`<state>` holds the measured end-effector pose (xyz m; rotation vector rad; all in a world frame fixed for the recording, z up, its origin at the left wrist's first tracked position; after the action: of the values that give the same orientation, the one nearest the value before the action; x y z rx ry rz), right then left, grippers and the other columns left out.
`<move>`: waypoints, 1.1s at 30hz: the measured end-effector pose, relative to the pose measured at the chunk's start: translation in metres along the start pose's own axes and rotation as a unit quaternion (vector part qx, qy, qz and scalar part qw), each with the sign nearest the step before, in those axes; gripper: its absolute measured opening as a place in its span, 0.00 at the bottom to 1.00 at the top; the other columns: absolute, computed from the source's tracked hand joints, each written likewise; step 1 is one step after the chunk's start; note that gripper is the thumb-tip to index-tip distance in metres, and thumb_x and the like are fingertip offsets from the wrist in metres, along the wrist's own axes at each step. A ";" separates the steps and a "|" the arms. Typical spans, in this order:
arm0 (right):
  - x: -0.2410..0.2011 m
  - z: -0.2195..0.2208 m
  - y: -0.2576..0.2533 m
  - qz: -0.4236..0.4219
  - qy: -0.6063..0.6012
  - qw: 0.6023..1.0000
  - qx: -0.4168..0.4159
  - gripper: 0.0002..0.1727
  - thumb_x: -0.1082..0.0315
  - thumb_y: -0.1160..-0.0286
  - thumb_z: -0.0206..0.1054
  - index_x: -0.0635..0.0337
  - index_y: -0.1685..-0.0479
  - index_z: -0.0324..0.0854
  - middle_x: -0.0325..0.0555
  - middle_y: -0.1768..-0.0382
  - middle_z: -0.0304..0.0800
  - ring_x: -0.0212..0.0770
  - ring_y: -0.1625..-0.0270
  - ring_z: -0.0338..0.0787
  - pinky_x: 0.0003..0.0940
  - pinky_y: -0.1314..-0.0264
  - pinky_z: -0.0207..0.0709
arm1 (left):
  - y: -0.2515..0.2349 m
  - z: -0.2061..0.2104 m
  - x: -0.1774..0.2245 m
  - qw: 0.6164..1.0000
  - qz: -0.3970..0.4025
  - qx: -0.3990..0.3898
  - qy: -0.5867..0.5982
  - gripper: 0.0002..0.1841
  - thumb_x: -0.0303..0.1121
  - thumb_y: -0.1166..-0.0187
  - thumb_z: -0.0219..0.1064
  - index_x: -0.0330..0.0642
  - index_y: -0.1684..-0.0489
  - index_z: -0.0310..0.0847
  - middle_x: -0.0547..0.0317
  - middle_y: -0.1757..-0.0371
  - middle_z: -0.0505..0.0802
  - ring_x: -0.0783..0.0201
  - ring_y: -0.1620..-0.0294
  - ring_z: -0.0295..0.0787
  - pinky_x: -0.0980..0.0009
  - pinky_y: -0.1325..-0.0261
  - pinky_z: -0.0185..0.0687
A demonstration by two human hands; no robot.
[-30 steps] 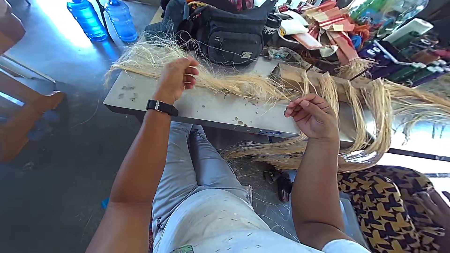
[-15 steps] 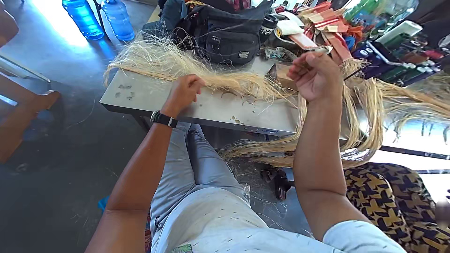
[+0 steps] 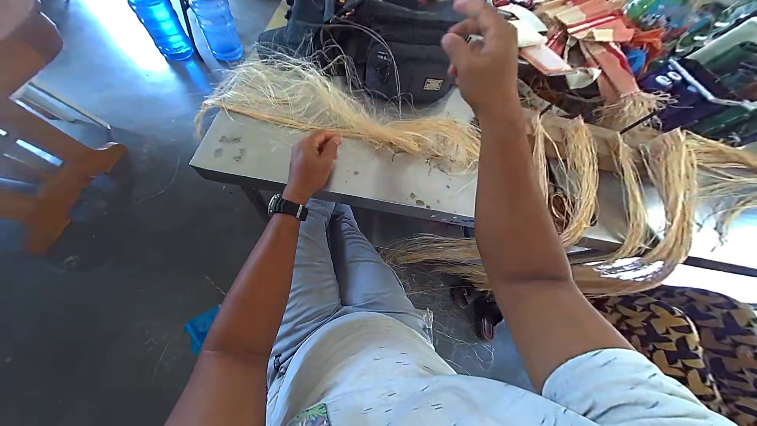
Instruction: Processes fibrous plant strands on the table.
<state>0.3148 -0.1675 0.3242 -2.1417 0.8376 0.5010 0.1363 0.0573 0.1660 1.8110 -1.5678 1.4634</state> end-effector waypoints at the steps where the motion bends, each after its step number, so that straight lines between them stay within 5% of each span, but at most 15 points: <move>1: 0.004 0.000 0.007 0.005 0.020 1.000 0.003 0.31 0.51 0.16 0.62 0.57 0.17 0.72 0.52 0.35 0.85 0.43 0.52 0.90 0.43 0.50 0.86 | 0.000 0.000 0.000 1.000 0.010 -0.001 -0.005 0.17 0.40 0.08 0.55 0.40 0.47 0.89 0.58 0.68 0.92 0.66 0.71 0.88 0.63 0.62 0.88; 4: 0.015 0.021 0.032 0.006 0.084 0.987 -0.140 0.52 0.36 0.32 0.75 0.56 0.09 0.61 0.62 0.19 0.72 0.58 0.23 0.78 0.60 0.24 0.76 | -0.003 0.002 -0.001 1.000 0.027 -0.002 -0.011 0.17 0.39 0.08 0.54 0.39 0.47 0.89 0.59 0.68 0.92 0.67 0.71 0.88 0.64 0.61 0.88; 6: 0.028 0.048 0.048 0.030 0.150 0.958 -0.243 0.65 0.31 0.48 0.82 0.49 0.06 0.56 0.63 0.13 0.62 0.66 0.13 0.64 0.74 0.17 0.60 | -0.003 0.002 -0.002 1.000 0.024 -0.004 -0.011 0.17 0.39 0.08 0.55 0.40 0.48 0.89 0.59 0.68 0.92 0.68 0.72 0.88 0.65 0.62 0.88; 7: 0.034 0.061 0.054 0.043 0.178 0.944 -0.276 0.64 0.33 0.47 0.83 0.49 0.06 0.57 0.65 0.12 0.59 0.71 0.12 0.61 0.81 0.20 0.55 | -0.003 0.002 -0.001 1.000 0.025 -0.003 -0.010 0.16 0.39 0.08 0.55 0.40 0.48 0.89 0.59 0.69 0.92 0.68 0.72 0.88 0.66 0.62 0.88; 9: 0.050 0.079 0.059 0.048 0.209 0.932 -0.293 0.45 0.43 0.31 0.78 0.53 0.14 0.70 0.67 0.13 0.62 0.74 0.14 0.62 0.86 0.22 0.50 | -0.002 0.001 0.000 1.000 0.023 0.000 -0.005 0.16 0.38 0.08 0.55 0.39 0.48 0.89 0.59 0.68 0.92 0.68 0.72 0.88 0.66 0.62 0.88; 11: 0.068 0.079 0.056 0.026 0.236 0.937 -0.256 0.26 0.51 0.18 0.68 0.60 0.30 0.84 0.66 0.20 0.73 0.72 0.18 0.70 0.85 0.23 0.54 | 0.000 -0.001 0.003 1.000 0.016 0.000 -0.005 0.16 0.38 0.09 0.55 0.38 0.49 0.89 0.57 0.67 0.92 0.66 0.71 0.89 0.64 0.60 0.88; 14: 0.095 0.053 0.045 0.046 0.262 0.946 -0.182 0.19 0.58 0.16 0.63 0.63 0.41 0.88 0.67 0.30 0.82 0.73 0.25 0.78 0.86 0.28 0.60 | 0.000 -0.001 0.002 1.000 0.008 0.001 -0.016 0.15 0.38 0.09 0.57 0.39 0.50 0.89 0.57 0.67 0.93 0.66 0.71 0.89 0.64 0.60 0.88; 19: 0.130 0.001 0.042 0.182 0.317 0.911 -0.189 0.23 0.57 0.16 0.63 0.67 0.37 0.85 0.78 0.30 0.77 0.80 0.24 0.73 0.87 0.32 0.61 | 0.000 0.003 0.002 1.000 0.007 -0.008 -0.018 0.16 0.39 0.09 0.56 0.40 0.50 0.89 0.56 0.66 0.93 0.65 0.70 0.90 0.64 0.61 0.88; 22: 0.131 -0.011 0.042 0.187 0.292 0.915 -0.207 0.28 0.53 0.26 0.75 0.63 0.32 0.83 0.78 0.28 0.74 0.81 0.24 0.72 0.86 0.31 0.62 | 0.000 0.005 0.003 0.999 0.011 -0.001 -0.032 0.15 0.38 0.09 0.56 0.41 0.50 0.89 0.56 0.66 0.92 0.65 0.70 0.89 0.62 0.61 0.87; 26: 0.074 -0.009 0.036 0.095 0.235 0.948 -0.193 0.45 0.48 0.35 0.83 0.57 0.17 0.71 0.74 0.20 0.67 0.78 0.20 0.68 0.85 0.27 0.58 | 0.002 0.006 0.002 0.997 0.042 0.016 -0.055 0.15 0.37 0.10 0.57 0.40 0.53 0.89 0.56 0.67 0.92 0.65 0.69 0.89 0.62 0.60 0.87; 28: 0.029 -0.005 0.032 0.018 0.210 0.964 -0.162 0.44 0.48 0.32 0.80 0.59 0.17 0.71 0.72 0.18 0.66 0.76 0.18 0.68 0.81 0.23 0.60 | 0.002 0.006 0.003 0.997 0.040 0.014 -0.058 0.15 0.37 0.10 0.57 0.40 0.53 0.89 0.57 0.68 0.91 0.65 0.70 0.88 0.63 0.61 0.87; 30: -0.013 0.007 0.031 -0.048 0.175 0.975 -0.126 0.32 0.51 0.24 0.73 0.61 0.25 0.78 0.66 0.21 0.71 0.66 0.17 0.70 0.68 0.18 0.63 | 0.003 0.006 0.004 0.997 0.038 0.013 -0.064 0.15 0.37 0.10 0.56 0.40 0.52 0.89 0.56 0.68 0.91 0.65 0.69 0.88 0.62 0.60 0.87; 33: -0.048 0.049 0.042 -0.141 0.099 0.970 -0.173 0.17 0.58 0.17 0.65 0.65 0.47 0.88 0.60 0.42 0.87 0.55 0.35 0.86 0.56 0.29 0.77 | 0.002 0.006 0.003 0.996 0.041 0.014 -0.074 0.16 0.38 0.10 0.56 0.40 0.51 0.90 0.56 0.68 0.92 0.63 0.68 0.89 0.60 0.57 0.87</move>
<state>0.2475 -0.1307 0.3004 -2.6165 0.5649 0.3040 0.1372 0.0507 0.1656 1.9320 -1.7189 1.4219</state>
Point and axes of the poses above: each hand's wrist, its own y-axis away from the middle knuckle, its own z-axis out of the palm, x = y × z, the point moved 4 cm from there along -y, towards the middle knuckle
